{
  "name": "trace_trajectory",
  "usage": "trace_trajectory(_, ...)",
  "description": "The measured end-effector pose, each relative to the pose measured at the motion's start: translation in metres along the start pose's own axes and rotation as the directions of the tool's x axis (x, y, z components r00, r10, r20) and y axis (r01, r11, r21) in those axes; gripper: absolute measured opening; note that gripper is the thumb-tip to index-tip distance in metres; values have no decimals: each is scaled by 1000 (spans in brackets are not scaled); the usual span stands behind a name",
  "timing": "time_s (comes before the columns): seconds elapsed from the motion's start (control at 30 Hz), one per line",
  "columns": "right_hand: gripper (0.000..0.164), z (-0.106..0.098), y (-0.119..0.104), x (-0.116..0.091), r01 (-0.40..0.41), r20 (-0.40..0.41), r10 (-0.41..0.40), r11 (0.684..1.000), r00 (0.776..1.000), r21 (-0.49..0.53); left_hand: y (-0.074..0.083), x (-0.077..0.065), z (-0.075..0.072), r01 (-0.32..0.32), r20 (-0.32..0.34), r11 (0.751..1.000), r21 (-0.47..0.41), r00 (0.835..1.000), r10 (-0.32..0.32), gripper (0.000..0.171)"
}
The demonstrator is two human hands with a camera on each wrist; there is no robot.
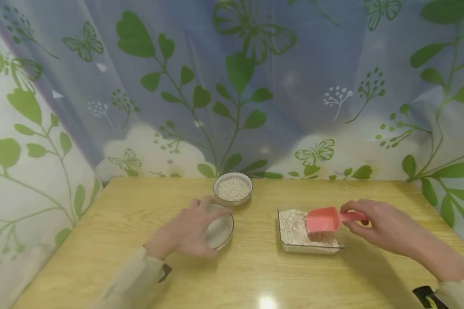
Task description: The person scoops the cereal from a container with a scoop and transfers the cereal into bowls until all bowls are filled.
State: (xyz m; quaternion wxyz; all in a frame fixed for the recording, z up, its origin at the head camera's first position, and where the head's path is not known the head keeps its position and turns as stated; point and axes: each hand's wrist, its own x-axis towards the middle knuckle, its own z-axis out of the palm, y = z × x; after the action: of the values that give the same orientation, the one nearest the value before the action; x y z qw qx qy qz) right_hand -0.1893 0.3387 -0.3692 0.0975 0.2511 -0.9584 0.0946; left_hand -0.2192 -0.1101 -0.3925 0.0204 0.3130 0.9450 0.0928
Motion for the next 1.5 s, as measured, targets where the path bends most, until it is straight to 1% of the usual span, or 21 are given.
trace_trajectory(0.17, 27, -1, -1, 1, -7, 8, 7, 1000, 1000, -22, 9, 9, 3, -17, 11, 1000, 6, 1000, 17, 93)
trace_trajectory(0.3, 27, 0, -1, 3, -6, 11, 6, 1000, 1000, -27, 13, 13, 4, -9, 18, 1000, 21, 1000, 9, 95)
trace_trajectory(0.43, 27, 0, -1, 3, -9, 16, 9, 1000, 1000, -30, 13, 16, 6, 0, 17, 999, 35, 1000, -1, 97)
trace_trajectory(0.6, 26, 0, 0, 2, -18, 29, 19, 999, 999, -36, 10, 21, 7, 8, 6, 999, 44, 1000, -8, 96)
trace_trajectory(0.7, 27, 0, 0, 2, -17, 25, 17, 999, 1000, -33, 9, 21, 8, 11, 15, 999, 43, 1000, -11, 96)
trace_trajectory(0.87, 26, -5, 1, 2, 13, -2, -13, 999, 1000, -48, 9, 19, 7, 3, 28, 999, 33, 1000, -4, 97)
trace_trajectory(1.0, 21, -12, 2, 4, 10, 54, -8, 999, 999, -44, 9, 16, 6, 2, 31, 999, 32, 1000, -3, 98)
trace_trajectory(1.07, 19, -15, 2, 6, 6, 85, -3, 999, 996, -33, 12, 15, 3, 1, 28, 999, 42, 1000, -2, 97)
trace_trajectory(1.13, 19, -18, 1, 8, 4, 111, -1, 1000, 994, -27, 19, 16, -1, -9, 5, 998, 56, 1000, 9, 96)
trace_trajectory(1.17, 18, -19, 1, 9, 7, 118, -3, 1000, 993, -26, 24, 17, -4, -20, -18, 998, 63, 1000, 21, 95)
trace_trajectory(1.2, 18, -21, 1, 11, 10, 130, -6, 1000, 992, -29, 31, 19, -6, -35, -48, 996, 80, 998, 39, 93)
trace_trajectory(1.27, 18, -24, 0, 14, 20, 147, -13, 999, 989, -42, 48, 25, -9, -75, -120, 995, 64, 989, 83, 90)
trace_trajectory(1.33, 17, -26, -1, 17, 26, 164, -17, 998, 986, -57, 67, 31, -6, -121, -179, 992, 19, 976, 123, 89)
trace_trajectory(1.4, 17, -28, -4, 21, 33, 174, -20, 997, 985, -72, 86, 38, 0, -147, -212, 988, -36, 968, 137, 89)
trace_trajectory(1.43, 16, -28, -5, 23, 37, 176, -22, 996, 984, -82, 95, 41, 4, -148, -213, 986, -83, 969, 128, 90)
trace_trajectory(1.5, 16, -30, -9, 26, 39, 190, -19, 994, 982, -102, 110, 48, 12, -116, -193, 983, -142, 977, 87, 94)
